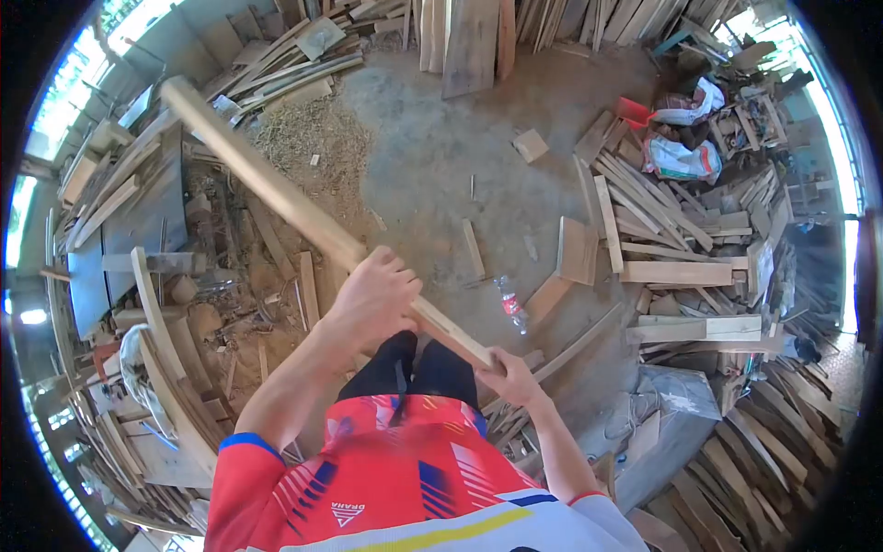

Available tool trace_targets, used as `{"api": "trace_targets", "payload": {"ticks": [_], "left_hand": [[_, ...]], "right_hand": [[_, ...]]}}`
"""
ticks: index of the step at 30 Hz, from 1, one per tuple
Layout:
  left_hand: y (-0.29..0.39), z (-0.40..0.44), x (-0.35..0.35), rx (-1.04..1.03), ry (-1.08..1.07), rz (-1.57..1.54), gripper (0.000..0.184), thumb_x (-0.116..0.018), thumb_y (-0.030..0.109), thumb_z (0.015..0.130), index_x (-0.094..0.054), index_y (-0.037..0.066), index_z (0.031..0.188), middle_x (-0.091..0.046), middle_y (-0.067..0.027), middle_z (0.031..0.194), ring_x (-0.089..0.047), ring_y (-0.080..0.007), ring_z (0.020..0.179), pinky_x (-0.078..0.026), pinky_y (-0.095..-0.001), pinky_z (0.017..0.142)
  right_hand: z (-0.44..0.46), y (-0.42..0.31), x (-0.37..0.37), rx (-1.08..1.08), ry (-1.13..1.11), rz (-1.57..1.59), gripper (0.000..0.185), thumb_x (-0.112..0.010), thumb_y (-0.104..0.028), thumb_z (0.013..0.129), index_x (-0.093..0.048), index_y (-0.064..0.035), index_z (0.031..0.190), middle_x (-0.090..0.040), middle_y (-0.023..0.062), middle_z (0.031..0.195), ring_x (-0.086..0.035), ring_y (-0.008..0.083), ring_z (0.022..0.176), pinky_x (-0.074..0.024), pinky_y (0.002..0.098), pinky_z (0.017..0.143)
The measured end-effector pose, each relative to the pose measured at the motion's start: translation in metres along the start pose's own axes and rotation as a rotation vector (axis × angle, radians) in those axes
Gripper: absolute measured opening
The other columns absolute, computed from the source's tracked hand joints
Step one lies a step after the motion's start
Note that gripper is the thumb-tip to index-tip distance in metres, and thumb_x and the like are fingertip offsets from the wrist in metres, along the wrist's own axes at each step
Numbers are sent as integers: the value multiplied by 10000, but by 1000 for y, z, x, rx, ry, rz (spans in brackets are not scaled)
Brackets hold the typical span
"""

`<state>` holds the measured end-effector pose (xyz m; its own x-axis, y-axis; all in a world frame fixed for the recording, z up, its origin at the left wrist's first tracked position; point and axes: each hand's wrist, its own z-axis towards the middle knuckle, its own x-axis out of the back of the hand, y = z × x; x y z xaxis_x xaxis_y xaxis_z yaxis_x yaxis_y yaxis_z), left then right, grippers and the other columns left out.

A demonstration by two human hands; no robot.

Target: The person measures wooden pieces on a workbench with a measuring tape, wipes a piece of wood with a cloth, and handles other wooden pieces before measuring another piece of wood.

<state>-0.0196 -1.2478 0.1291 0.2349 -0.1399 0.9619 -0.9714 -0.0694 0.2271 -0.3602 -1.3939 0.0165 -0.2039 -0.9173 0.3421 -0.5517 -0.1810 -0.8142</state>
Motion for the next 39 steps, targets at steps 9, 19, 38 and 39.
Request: {"api": "trace_targets", "payload": {"ticks": [9,19,38,39], "left_hand": [[-81,197,-112,116,358,-325,445,-865,344,780,-709,140,1143,-643,-76,1273,-526,-302,1335,-277,-568,1283],[-223,179,-391,1017,225,-776,252,-769,241,935,-720,4,1007,-702,-170,1038,-695,-337,1010,-545,-414,918],[-369,-19,-879,1610,-130,-874,591,-829,406,864,-681,36,1301,-752,-196,1176,-731,-326,1055,-577,-427,927],[-365,-18,-907,1547,-102,-852,668,-846,393,853,-624,37,1373,-730,-191,1207,-717,-310,1043,-573,-421,924]], "right_hand": [[185,70,57,-165,268,-79,485,-800,-448,932,-729,-16,1141,-730,158,876,-692,225,822,-539,372,742],[597,335,134,-339,498,-458,538,-606,-556,1018,-716,-65,1208,-762,208,1100,-729,401,1051,-565,493,892],[806,606,5,-327,573,-1239,611,-603,-487,998,-594,-19,1390,-594,225,1412,-566,421,1320,-471,522,1088],[789,609,-14,-372,445,-1058,640,-643,-494,975,-586,-16,1396,-590,239,1418,-559,432,1329,-468,525,1097]]}}
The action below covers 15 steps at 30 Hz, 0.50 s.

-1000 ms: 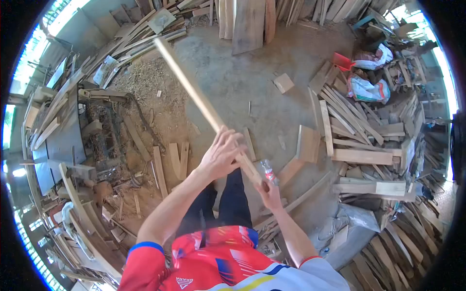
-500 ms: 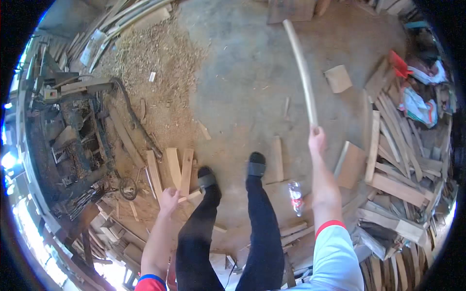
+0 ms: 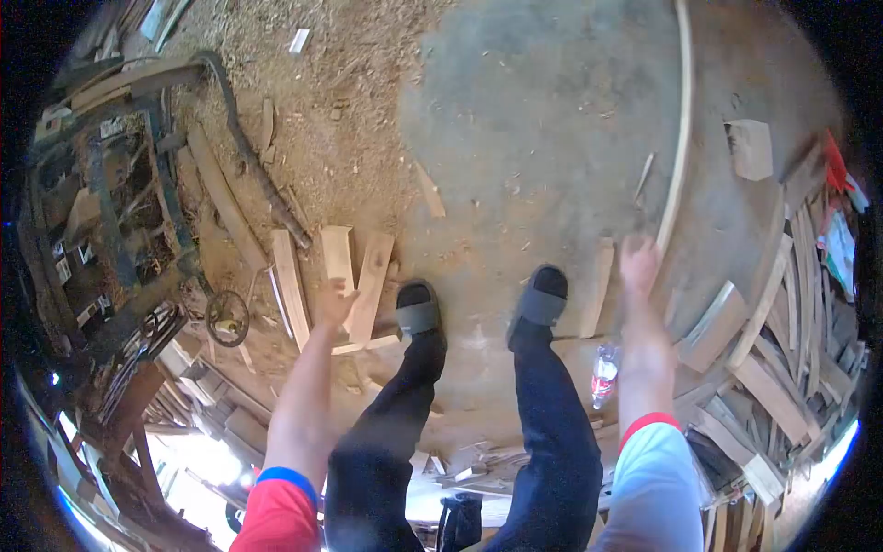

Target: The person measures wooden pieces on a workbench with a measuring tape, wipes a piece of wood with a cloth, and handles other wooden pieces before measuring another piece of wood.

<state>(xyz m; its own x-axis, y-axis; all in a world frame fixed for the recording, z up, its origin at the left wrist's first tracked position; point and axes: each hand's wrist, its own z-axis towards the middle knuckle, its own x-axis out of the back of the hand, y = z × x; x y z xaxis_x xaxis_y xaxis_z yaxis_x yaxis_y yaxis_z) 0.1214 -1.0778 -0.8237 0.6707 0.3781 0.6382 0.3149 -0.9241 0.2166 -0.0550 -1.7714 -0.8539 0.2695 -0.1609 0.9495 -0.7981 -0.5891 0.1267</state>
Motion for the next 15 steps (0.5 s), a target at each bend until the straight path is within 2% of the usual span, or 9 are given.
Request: {"api": "trace_targets", "payload": {"ticks": [1,2,3,5,9,11,12,14,15], "left_hand": [[32,-7,3,19,-24,85,761,-858,410,837,-561,29,1425,-696,-211,1263,-700,-334,1095,-565,-440,955],[76,-17,3,34,-47,165,856,-869,427,821,-497,21,1477,-663,-231,1319,-683,-359,1147,-557,-460,986],[85,-13,-15,43,-24,195,896,-875,414,812,-455,22,1501,-633,-222,1355,-652,-371,1195,-542,-479,1015],[83,-7,-44,63,17,267,983,-887,388,795,-371,22,1548,-573,-206,1428,-591,-394,1290,-513,-516,1073],[89,0,-60,125,33,363,934,-879,433,782,-408,35,1484,-533,-208,1451,-589,-399,1287,-520,-529,1053],[112,-1,-43,176,-59,340,892,-876,458,773,-446,39,1432,-527,-211,1457,-590,-378,1293,-527,-530,1039],[110,1,-41,108,-47,401,812,-864,452,772,-481,31,1352,-618,-227,1334,-642,-383,1214,-547,-538,989],[92,6,-41,87,-28,280,778,-860,432,771,-501,20,1326,-668,-230,1239,-674,-393,1163,-554,-535,975],[87,9,-39,75,-8,222,762,-858,422,771,-511,15,1313,-693,-231,1191,-689,-398,1138,-558,-534,968]], "right_hand": [[-26,0,-11,0,-164,148,672,-683,-502,953,-579,-13,1402,-585,253,1423,-552,443,1339,-464,528,1106],[-49,-4,-16,-33,-208,153,716,-716,-540,923,-581,-24,1400,-584,255,1431,-560,442,1330,-469,524,1107],[-66,-8,-21,-64,-250,160,761,-748,-579,892,-584,-35,1398,-582,257,1438,-568,441,1321,-474,519,1108],[-89,-11,-30,-148,-366,105,738,-763,-542,894,-594,-13,1379,-597,262,1418,-567,444,1324,-474,519,1106],[-80,-6,-56,-286,-506,82,702,-738,-448,949,-543,1,1453,-594,277,1422,-565,434,1340,-458,490,1140],[-74,-22,-43,-106,-319,147,659,-718,-405,972,-544,5,1458,-599,276,1420,-570,437,1334,-462,489,1136],[-80,-30,-33,-21,-241,169,638,-708,-383,983,-545,8,1460,-602,276,1419,-572,439,1331,-465,489,1134],[-71,-63,-12,107,-141,246,599,-691,-362,997,-563,11,1448,-621,275,1392,-577,447,1323,-466,493,1130],[-65,-77,2,204,-193,298,597,-688,-368,999,-569,8,1447,-625,274,1384,-581,439,1320,-470,499,1119]]}}
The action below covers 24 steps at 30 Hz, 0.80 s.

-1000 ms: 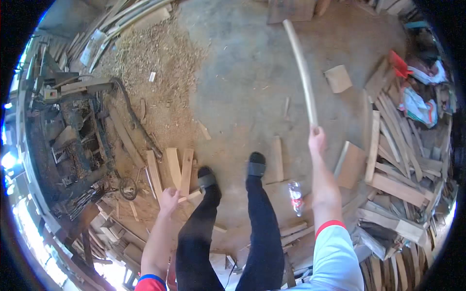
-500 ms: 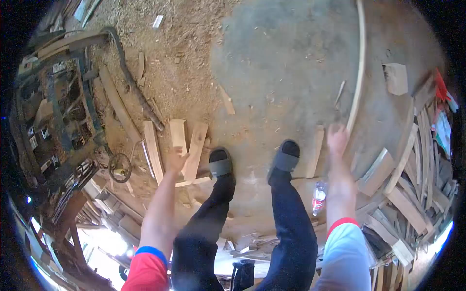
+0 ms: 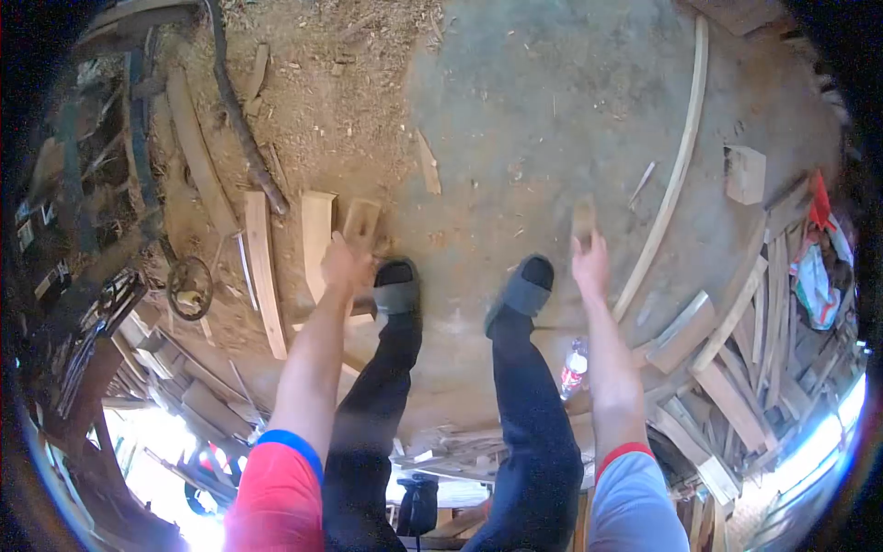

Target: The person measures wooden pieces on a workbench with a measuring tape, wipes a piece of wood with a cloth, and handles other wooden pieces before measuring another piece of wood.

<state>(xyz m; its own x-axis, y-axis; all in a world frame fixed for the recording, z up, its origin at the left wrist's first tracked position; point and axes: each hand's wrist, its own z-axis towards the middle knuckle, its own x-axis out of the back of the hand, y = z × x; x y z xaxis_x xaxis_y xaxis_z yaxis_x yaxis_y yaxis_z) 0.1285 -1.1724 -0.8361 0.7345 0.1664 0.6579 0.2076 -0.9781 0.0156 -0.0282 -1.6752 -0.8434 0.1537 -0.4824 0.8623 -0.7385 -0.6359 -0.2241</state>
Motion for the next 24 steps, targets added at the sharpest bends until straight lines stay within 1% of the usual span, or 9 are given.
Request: {"api": "trace_targets", "payload": {"ticks": [1,3,5,7,10,13,16,20,24], "left_hand": [[17,-9,28,60,-44,4,776,-839,393,779,-523,-17,1357,-725,-265,1129,-707,-429,1102,-568,-527,954],[23,-20,61,157,21,-41,838,-843,383,765,-509,-38,1408,-724,-278,1170,-705,-413,1137,-566,-505,977],[-4,-9,63,197,58,-181,908,-850,373,748,-483,-58,1457,-723,-285,1199,-706,-401,1154,-563,-490,998],[-72,31,38,164,69,-431,986,-862,364,725,-447,-76,1504,-723,-286,1216,-709,-393,1152,-558,-481,1015],[-99,50,47,-54,-11,-563,872,-856,399,731,-559,-38,1425,-634,-282,1407,-623,-395,1314,-526,-504,1064],[-100,59,23,-54,133,-401,1115,-920,399,696,-384,-73,1553,-534,-325,1494,-555,-398,1386,-457,-471,1161],[-73,47,-8,91,388,-185,1174,-931,406,726,-293,-51,1599,-400,-333,1595,-464,-431,1456,-408,-488,1204],[-52,39,6,217,214,-262,1147,-907,356,784,-219,-34,1616,-402,-327,1584,-469,-458,1433,-419,-517,1187],[-54,32,24,201,207,-230,1066,-887,326,812,-250,-21,1594,-467,-313,1529,-496,-466,1401,-446,-528,1152]], "right_hand": [[8,-19,9,97,-61,56,595,-686,-373,1000,-576,5,1446,-629,273,1376,-585,432,1316,-473,504,1107],[13,-88,33,173,-159,94,549,-725,-345,980,-620,11,1384,-659,262,1316,-643,398,1224,-523,467,1030],[18,-135,18,290,-274,385,483,-766,-297,958,-658,12,1313,-712,212,1234,-697,315,1093,-555,409,944],[3,-206,8,219,-400,557,433,-791,-267,948,-679,13,1258,-751,155,1162,-702,236,1011,-562,364,912],[-24,-277,-51,152,-553,660,441,-777,-283,964,-678,27,1262,-762,152,1178,-711,212,1053,-569,371,940],[-62,-328,-113,103,-701,850,469,-776,-287,965,-664,42,1280,-767,174,1171,-728,240,1071,-571,378,963],[-100,-354,-152,95,-600,851,401,-764,-269,987,-671,35,1231,-771,132,1057,-725,196,954,-574,344,884],[-114,-340,-178,21,-563,918,368,-776,-236,975,-670,33,1202,-768,124,1037,-718,185,940,-569,334,867],[-103,-330,-128,-35,-551,997,361,-793,-195,964,-670,41,1208,-769,102,1040,-714,159,941,-565,315,861]]}}
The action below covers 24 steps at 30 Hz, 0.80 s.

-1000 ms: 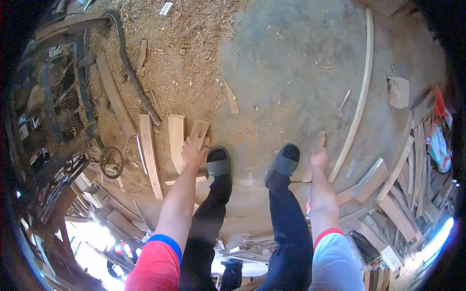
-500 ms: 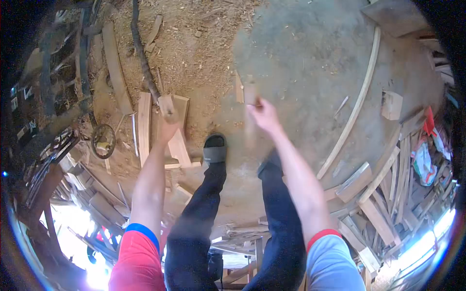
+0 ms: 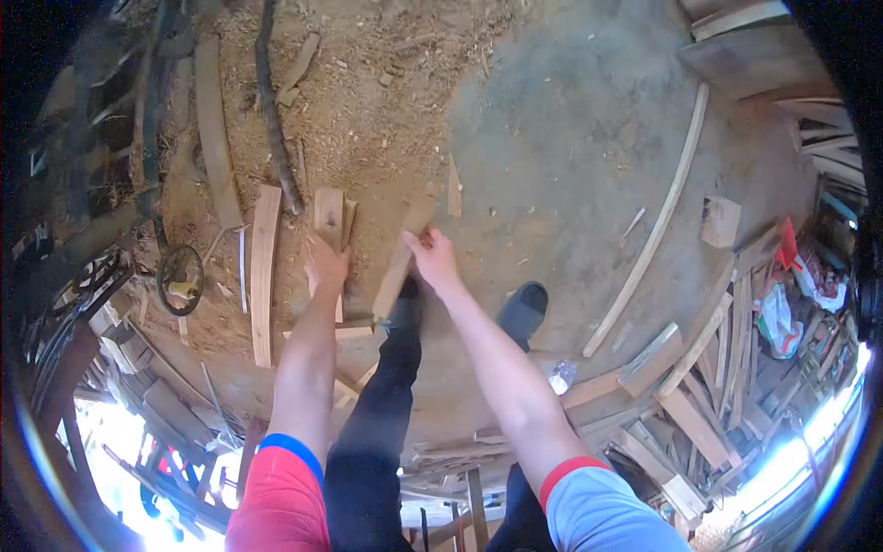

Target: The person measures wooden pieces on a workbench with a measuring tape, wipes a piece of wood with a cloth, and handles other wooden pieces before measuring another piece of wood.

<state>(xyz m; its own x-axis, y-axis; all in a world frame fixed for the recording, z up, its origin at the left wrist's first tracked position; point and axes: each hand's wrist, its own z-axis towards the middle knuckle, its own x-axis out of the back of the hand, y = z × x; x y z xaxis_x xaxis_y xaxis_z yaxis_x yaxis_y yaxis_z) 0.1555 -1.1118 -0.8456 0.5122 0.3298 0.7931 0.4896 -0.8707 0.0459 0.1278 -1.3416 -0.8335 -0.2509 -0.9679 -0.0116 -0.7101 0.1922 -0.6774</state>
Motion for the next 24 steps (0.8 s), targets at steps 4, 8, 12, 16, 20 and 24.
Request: {"api": "trace_targets", "payload": {"ticks": [4,8,12,16,20,24], "left_hand": [[46,-38,75,-35,-123,-113,1006,-905,317,782,-341,-35,1538,-564,-308,1441,-556,-487,1330,-477,-526,1111],[78,-106,176,-299,-204,-555,888,-901,354,794,-457,-43,1454,-662,-230,1333,-651,-406,1223,-527,-471,1048],[139,-197,307,-395,-466,-949,810,-871,391,849,-504,-27,1438,-679,-147,1300,-672,-271,1171,-555,-421,1004],[177,-311,410,-350,-893,-1270,739,-841,358,901,-514,-21,1445,-673,-130,1310,-668,-225,1178,-555,-408,1009],[190,-454,495,-365,-974,-1305,665,-746,340,1001,-474,0,1504,-659,-103,1340,-651,-219,1195,-539,-393,1030],[158,-564,517,-435,-760,-1355,624,-728,349,1023,-476,40,1504,-643,-92,1351,-619,-192,1223,-519,-367,1033]], "right_hand": [[-30,-58,41,-49,-21,68,334,-779,-185,982,-685,27,1222,-765,71,1095,-705,137,973,-558,310,875],[-107,-164,66,-47,-90,83,364,-723,-271,1027,-700,18,1248,-760,57,1135,-687,121,1031,-548,294,886],[-220,-298,89,-3,-6,64,484,-622,-415,1076,-694,16,1286,-755,58,1123,-683,116,1035,-545,292,873],[-346,-417,112,35,-109,240,611,-528,-489,1106,-613,40,1399,-693,105,1301,-616,196,1263,-450,321,1107],[-492,-493,107,171,-34,57,738,-588,-521,1067,-449,12,1558,-488,148,1589,-394,252,1516,-260,363,1268],[-615,-505,104,300,-125,34,944,-824,-463,918,-334,-59,1616,-511,126,1547,-483,244,1434,-352,377,1215]]}}
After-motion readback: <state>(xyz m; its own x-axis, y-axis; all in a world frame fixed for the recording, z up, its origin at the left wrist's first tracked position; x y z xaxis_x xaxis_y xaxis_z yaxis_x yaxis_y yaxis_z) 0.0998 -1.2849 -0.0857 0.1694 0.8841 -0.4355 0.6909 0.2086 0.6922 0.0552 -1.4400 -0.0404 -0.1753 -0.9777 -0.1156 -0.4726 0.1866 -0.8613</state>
